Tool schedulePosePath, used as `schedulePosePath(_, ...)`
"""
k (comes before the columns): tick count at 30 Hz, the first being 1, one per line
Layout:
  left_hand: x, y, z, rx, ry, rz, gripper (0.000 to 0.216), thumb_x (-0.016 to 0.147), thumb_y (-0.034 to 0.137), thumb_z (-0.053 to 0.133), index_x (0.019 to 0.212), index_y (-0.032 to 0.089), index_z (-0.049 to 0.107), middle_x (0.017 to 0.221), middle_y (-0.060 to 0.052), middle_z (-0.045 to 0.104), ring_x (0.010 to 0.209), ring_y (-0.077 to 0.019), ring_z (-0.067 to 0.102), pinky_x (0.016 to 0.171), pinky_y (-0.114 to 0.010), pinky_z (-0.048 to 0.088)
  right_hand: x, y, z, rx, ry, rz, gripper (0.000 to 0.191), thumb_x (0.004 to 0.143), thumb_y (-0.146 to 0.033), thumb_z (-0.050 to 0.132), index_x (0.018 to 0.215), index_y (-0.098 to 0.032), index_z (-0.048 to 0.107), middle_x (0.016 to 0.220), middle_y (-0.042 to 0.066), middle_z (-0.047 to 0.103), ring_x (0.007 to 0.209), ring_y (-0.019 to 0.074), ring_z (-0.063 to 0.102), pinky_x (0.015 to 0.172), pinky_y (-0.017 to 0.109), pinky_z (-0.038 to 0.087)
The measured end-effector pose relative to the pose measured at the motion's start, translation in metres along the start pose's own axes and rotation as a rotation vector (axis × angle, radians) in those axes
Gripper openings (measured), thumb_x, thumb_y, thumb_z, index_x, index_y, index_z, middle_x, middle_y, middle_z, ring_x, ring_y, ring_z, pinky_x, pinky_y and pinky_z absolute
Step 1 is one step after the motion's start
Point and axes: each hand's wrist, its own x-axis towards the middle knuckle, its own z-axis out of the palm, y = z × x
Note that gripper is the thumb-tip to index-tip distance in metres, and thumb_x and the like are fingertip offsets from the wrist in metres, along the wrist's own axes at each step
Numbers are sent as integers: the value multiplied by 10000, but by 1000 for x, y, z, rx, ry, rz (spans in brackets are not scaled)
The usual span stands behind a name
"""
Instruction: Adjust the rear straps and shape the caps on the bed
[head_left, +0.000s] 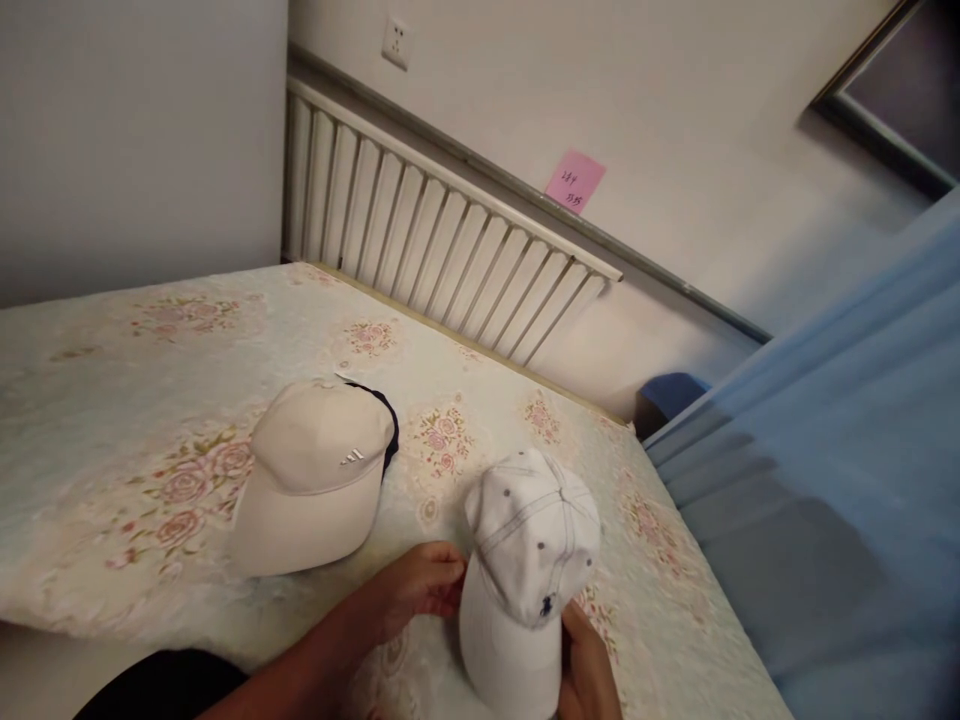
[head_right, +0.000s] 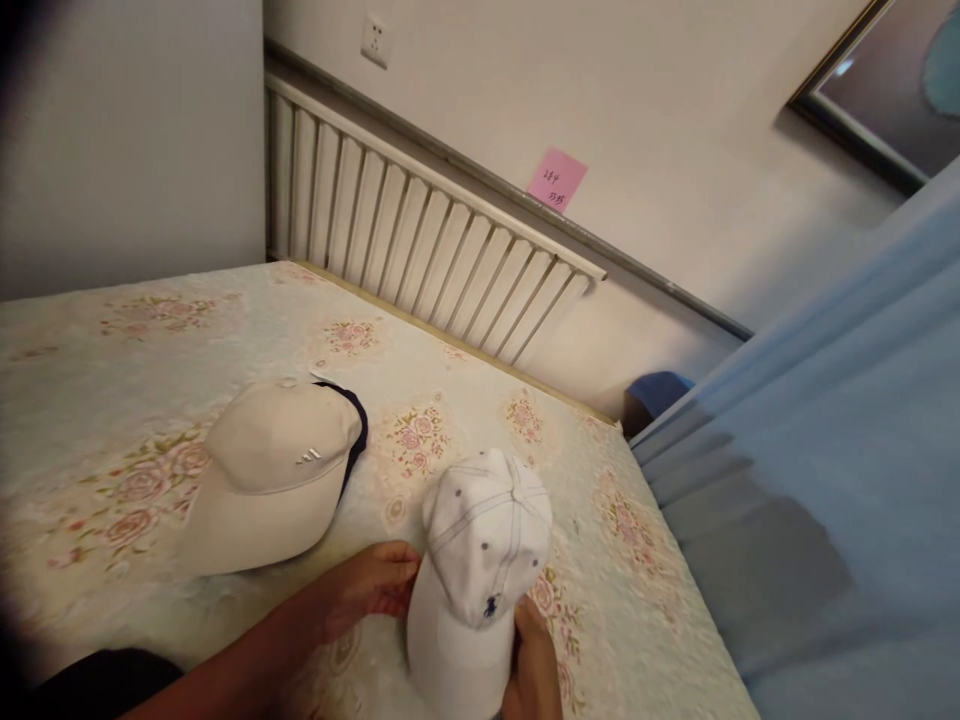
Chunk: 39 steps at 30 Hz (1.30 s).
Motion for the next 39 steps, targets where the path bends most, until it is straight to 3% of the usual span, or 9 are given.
schedulePosePath(9, 14, -7, -15, 92, 142, -57, 353, 658, 451, 710, 782, 159, 557, 788, -43, 622, 642, -133, 550, 657, -292, 419, 81, -34, -33, 71, 170, -99, 250, 643, -303, 674, 823, -130, 677, 721, 28, 736, 643, 205, 659, 637, 336, 527)
schedulePosePath(14, 17, -5, -14, 87, 149, -29, 349, 704, 460, 684, 827, 152, 573, 843, -58, 633, 705, -150, 583, 708, -307, 437, 99, -40, -43, 124, 231, -114, 201, 581, -226, 713, 754, -141, 658, 684, 12, 731, 622, 188, 653, 629, 319, 522)
schedulePosePath(17, 13, -2, -7, 78, 121, 2, 391, 732, 498, 657, 892, 149, 584, 888, -79, 638, 797, -188, 608, 760, -336, 442, 90, -34, -38, 112, 229, -128, 247, 569, -220, 719, 796, -140, 664, 715, 13, 737, 646, 196, 659, 647, 330, 524)
schedulePosePath(21, 7, 2, 4, 64, 118, 47, 465, 702, 509, 690, 983, 154, 584, 967, -102, 637, 922, -231, 600, 813, -356, 436, 62, -18, -12, 83, 209, -137, 255, 588, -265, 703, 813, -147, 673, 736, 23, 738, 704, 214, 668, 703, 351, 530)
schedulePosePath(27, 2, 0, 4, -2, 67, 120, 378, 759, 462, 654, 971, 152, 615, 967, -88, 651, 895, -228, 605, 810, -361, 442, 19, 4, 26, 3, 73, -139, 261, 681, -342, 638, 864, -162, 689, 826, 17, 743, 741, 203, 670, 717, 329, 536)
schedulePosePath(34, 5, -5, 1, -290, -31, 199, 301, 744, 330, 705, 963, 139, 629, 971, -114, 676, 930, -272, 624, 870, -412, 435, 1, 13, 36, -40, 42, -142, 295, 683, -386, 659, 872, -161, 686, 851, 36, 743, 757, 216, 674, 703, 340, 540)
schedulePosePath(39, 3, -2, 4, -346, -25, 192, 325, 712, 299, 726, 970, 127, 628, 967, -127, 683, 920, -277, 632, 889, -419, 420, 1, 14, 39, -18, 35, -136, 311, 706, -403, 633, 895, -162, 684, 856, 42, 744, 757, 221, 675, 696, 344, 545)
